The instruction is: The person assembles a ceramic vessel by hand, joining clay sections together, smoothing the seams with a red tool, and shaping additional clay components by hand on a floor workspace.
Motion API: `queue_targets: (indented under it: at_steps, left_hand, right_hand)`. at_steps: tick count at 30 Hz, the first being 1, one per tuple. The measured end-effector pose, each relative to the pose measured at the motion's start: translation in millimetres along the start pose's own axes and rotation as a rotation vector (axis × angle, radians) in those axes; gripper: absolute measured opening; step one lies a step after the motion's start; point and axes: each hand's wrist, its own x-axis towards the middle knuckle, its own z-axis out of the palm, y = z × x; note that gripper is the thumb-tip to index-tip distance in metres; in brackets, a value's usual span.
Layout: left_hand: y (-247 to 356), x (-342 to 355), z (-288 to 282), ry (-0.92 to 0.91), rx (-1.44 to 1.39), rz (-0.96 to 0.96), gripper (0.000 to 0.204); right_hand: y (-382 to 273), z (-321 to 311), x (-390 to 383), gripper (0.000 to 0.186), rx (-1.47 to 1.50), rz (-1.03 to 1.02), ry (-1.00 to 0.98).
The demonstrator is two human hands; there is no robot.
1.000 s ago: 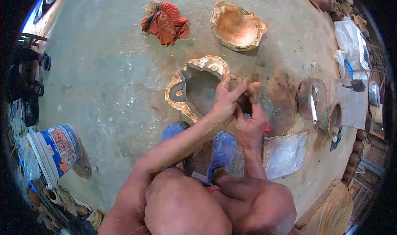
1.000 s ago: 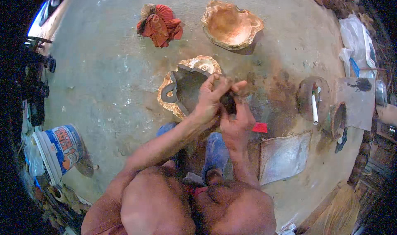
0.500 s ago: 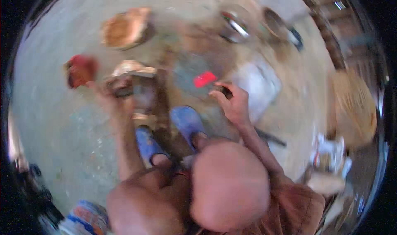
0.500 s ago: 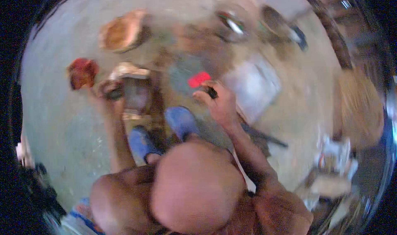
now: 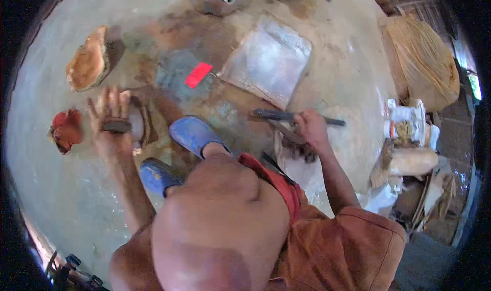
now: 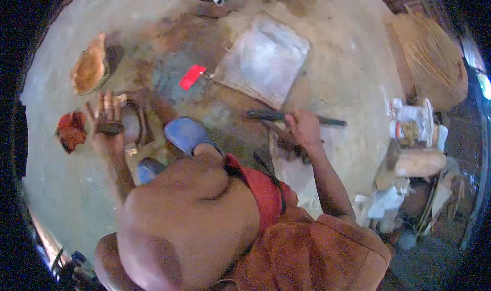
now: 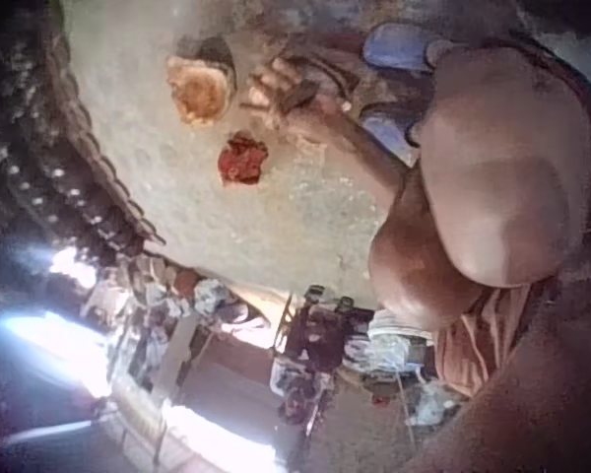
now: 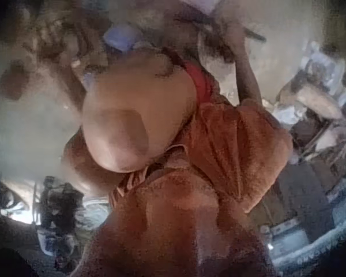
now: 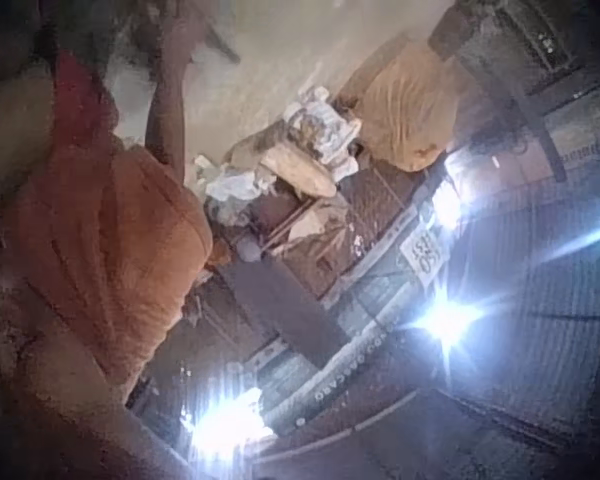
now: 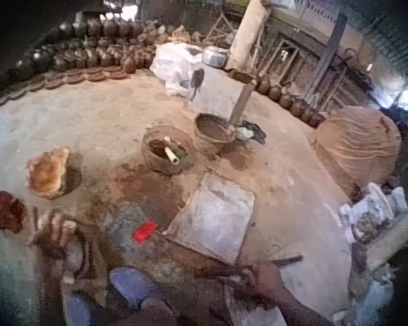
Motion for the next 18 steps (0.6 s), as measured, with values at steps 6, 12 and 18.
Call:
queue_targets:
  at_steps: [6, 12, 18]
  left_hand:
    - [-37, -19, 69, -0.365, 0.068, -0.061, 0.086]
    - [-21, 7, 26, -0.266, -0.049, 0.237, 0.089]
    - [27, -7, 48, -0.336, 0.184, 0.389, 0.118]
  right_hand:
    - [-271, -74, 78, 0.047, 1.159, -0.679, 0.309]
    - [-441, -44, 51, 0.083, 0.788, -1.232, 0.383]
    - [-469, -23, 72, 0.096, 1.119, -1.232, -0.079]
